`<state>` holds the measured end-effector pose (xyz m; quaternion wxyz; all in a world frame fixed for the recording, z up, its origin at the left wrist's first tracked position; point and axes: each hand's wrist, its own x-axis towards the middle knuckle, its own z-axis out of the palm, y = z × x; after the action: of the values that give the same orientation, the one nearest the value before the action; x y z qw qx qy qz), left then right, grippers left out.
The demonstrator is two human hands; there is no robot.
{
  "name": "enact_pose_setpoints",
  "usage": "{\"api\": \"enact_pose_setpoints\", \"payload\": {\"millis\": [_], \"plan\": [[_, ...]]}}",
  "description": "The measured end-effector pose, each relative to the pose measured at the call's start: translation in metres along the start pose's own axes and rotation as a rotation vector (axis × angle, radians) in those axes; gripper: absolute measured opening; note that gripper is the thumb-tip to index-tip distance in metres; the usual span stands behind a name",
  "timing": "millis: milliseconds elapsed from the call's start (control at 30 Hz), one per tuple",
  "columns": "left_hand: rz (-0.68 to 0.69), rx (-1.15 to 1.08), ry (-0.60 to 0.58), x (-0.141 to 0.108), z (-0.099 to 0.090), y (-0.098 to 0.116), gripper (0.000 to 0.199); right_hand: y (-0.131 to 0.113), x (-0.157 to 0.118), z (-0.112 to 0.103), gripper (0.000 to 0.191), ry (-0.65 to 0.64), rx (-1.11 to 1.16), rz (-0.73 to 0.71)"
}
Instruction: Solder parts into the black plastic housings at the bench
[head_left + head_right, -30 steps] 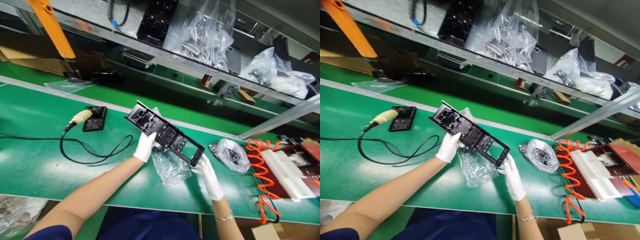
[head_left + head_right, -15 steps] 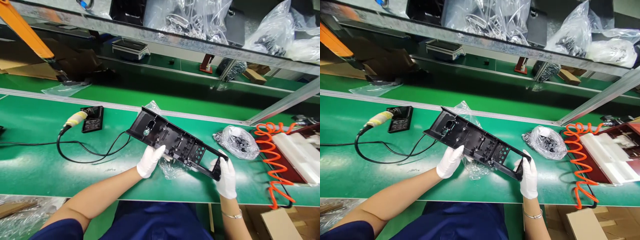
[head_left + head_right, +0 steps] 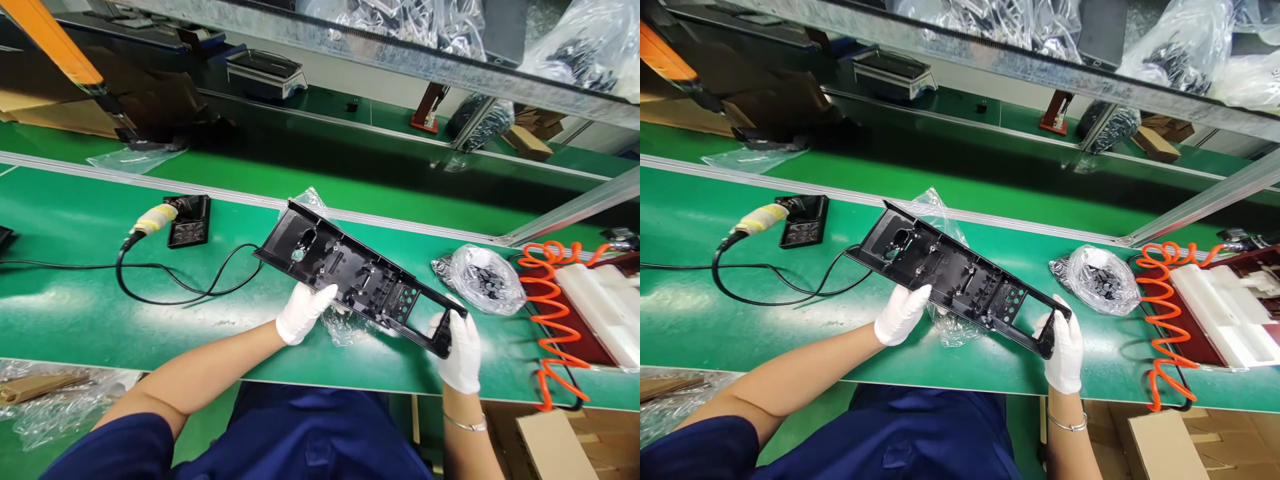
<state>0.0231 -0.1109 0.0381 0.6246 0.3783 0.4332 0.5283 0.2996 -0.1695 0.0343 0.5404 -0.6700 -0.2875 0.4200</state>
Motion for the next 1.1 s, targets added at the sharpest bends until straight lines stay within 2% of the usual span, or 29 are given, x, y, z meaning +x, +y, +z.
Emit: {"api": "enact_pose_setpoints", "payload": {"millis": [133, 267, 467, 600, 733, 900, 1100], "plan": [[0.046, -0.010, 0.073, 0.000, -0.004, -0.002, 0.080, -0.009, -0.008, 0.000, 0.092, 0.035, -0.021, -0.038], [0.052, -0.045, 0.091, -0.002, -0.005, -0.003, 0.081, -0.018, -0.018, -0.002, 0.091, 0.063, -0.048, -0.055], [0.049, -0.069, 0.144, -0.004, -0.002, 0.006, 0.097, -0.028, -0.028, -0.003, 0.086, 0.045, -0.047, -0.063], [0.077, -0.106, 0.187, -0.005, 0.002, 0.011, 0.094, -0.036, -0.034, -0.003, 0.088, 0.028, -0.040, -0.072], [0.101, -0.114, 0.196, -0.004, -0.001, 0.011, 0.094, -0.043, -0.038, -0.003, 0.091, 0.005, -0.040, -0.074], [0.096, -0.128, 0.211, -0.002, -0.009, 0.006, 0.092, -0.047, -0.041, -0.003, 0.086, -0.027, -0.046, -0.076], [0.134, -0.111, 0.166, 0.003, -0.017, -0.003, 0.086, -0.049, -0.044, -0.002, 0.085, -0.040, -0.050, -0.069]]}}
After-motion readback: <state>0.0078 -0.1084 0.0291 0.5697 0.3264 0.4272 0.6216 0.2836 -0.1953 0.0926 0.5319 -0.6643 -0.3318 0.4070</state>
